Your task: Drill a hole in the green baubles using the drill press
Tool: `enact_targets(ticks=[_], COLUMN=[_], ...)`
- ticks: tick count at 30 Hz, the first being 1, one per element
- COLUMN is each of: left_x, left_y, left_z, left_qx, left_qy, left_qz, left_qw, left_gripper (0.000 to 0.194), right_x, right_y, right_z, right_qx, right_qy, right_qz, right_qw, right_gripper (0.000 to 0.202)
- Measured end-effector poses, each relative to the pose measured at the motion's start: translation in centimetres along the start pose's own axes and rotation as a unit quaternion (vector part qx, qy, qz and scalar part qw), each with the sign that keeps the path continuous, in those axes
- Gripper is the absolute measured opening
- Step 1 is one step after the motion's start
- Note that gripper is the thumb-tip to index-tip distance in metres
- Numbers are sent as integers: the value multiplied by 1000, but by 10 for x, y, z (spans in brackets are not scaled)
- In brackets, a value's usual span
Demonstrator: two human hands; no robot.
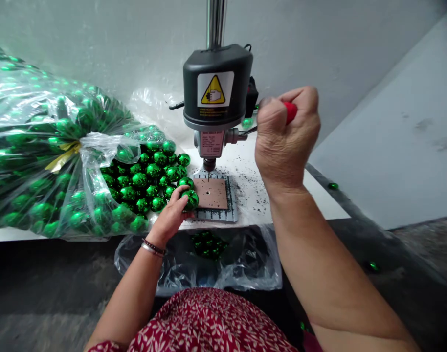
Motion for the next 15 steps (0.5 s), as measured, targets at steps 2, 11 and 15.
enact_targets(ticks=[2, 11, 15], left_x=[-2, -19, -22], left_y=[-7, -36, -44], left_z=[1, -7, -10], left_qx=[-5, -143, -159], left_qy=[-55, -292, -317], left_qz=[8, 15, 1], left_qw=[998, 946, 935], left_gripper=[50, 56, 50], right_x=[-1, -2, -1], right_y=[-1, -6, -5], right_z=[0, -2, -3], right_qx=[-8, -23, -4], right_qy=[10, 14, 15], right_qz=[-3, -18, -9], right_qw=[1000, 999, 1000], right_gripper=[21, 24, 24])
Point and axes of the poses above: each hand's wrist, its own y-axis away from the middle knuckle, its own x-axis out of the back of the hand, z = x × y, the point moved 3 cm from there along -y, towards the middle knuckle, and after that the axes turned 8 degrees about -x, right-handed, at the moved point
